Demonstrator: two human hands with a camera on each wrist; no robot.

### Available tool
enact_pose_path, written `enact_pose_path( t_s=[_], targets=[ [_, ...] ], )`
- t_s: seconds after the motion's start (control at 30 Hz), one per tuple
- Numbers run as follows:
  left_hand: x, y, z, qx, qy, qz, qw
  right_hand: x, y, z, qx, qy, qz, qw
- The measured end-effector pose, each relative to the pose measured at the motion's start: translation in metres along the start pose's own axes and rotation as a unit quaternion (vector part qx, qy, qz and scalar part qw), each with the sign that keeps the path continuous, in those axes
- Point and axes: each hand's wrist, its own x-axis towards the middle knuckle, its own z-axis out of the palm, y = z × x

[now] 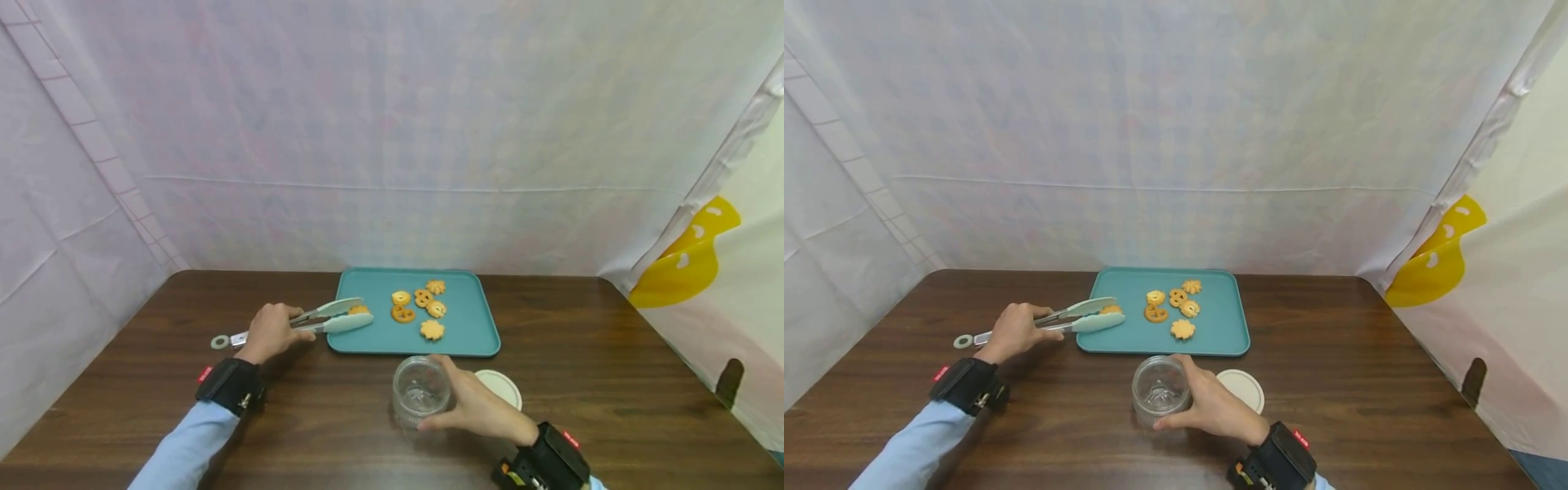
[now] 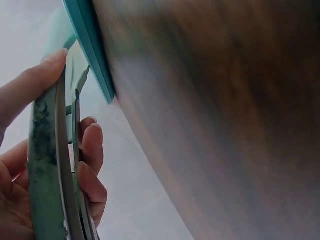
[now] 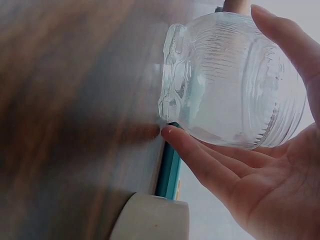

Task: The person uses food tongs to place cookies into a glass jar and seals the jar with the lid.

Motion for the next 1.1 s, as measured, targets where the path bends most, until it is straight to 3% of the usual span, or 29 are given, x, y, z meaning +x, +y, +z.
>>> enact_pose_path(
  t_s=[0.53, 0.93, 1.1],
  targets=[
    [-0.005, 0.006, -0.006, -0.086, -0.002, 0.007, 0.9963, 0.006, 0.004, -0.002, 0.005, 0.007, 0.015, 1.000],
    [-0.013, 0.010, -0.014, -0.135, 0.008, 0.030, 0.9904, 0.010, 0.002, 0.000, 0.024, 0.018, 0.045, 0.999],
    [-0.017, 0.017, -0.019, -0.161, 0.014, 0.056, 0.9852, 0.011, 0.002, 0.001, 0.040, 0.018, 0.045, 0.998]
  ],
)
